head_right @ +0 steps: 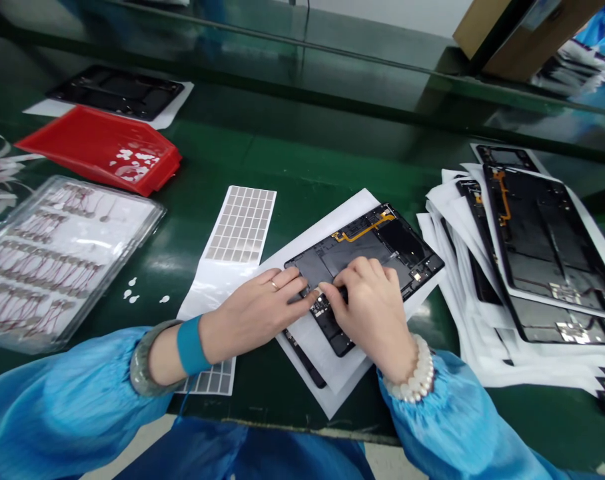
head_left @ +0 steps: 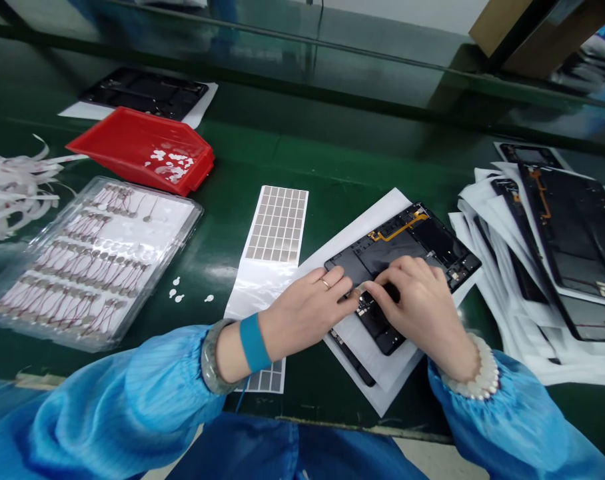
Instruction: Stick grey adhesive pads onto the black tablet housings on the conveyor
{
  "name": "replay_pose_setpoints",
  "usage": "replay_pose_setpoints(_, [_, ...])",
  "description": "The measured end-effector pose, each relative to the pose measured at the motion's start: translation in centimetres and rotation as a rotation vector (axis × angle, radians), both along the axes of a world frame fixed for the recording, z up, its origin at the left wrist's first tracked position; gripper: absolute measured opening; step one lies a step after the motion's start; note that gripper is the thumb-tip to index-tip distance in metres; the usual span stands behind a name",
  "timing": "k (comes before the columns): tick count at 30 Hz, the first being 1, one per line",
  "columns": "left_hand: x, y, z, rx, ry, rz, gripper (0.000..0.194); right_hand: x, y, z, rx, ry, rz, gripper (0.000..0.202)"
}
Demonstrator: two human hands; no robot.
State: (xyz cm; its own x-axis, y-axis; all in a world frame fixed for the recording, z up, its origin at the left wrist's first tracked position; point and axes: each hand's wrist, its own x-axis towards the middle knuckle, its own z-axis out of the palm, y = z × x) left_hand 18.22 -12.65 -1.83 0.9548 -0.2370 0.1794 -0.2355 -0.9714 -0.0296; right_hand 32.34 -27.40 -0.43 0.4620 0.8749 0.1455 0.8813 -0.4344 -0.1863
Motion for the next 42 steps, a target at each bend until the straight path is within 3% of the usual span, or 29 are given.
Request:
replay_pose_setpoints(5, [1.1, 0.5, 0.7, -0.022, 0.036, -0.035, 0.017, 0.9, -0.6, -0.5, 0.155, 0.105, -0.045, 0.023])
replay_pose_setpoints(12, [2.3, 1.1, 0.5, -0.076, 0.071, -0.091, 0.012, 1.3, 0.2, -2.7, 0.119, 0.157, -0.011, 0.024])
replay_pose_setpoints(16, [2.1, 1.2, 0.2, -0.092, 0.051, -0.005, 0.021, 1.3, 0.3, -2.7, 0.105, 0.157, -0.015, 0.024])
replay_pose_setpoints(42, [2.1, 1.3, 0.4, -0.141, 0.042, 0.002, 0.017, 1.3, 0.2, -2.7, 0.104, 0.168, -0.015, 0.025])
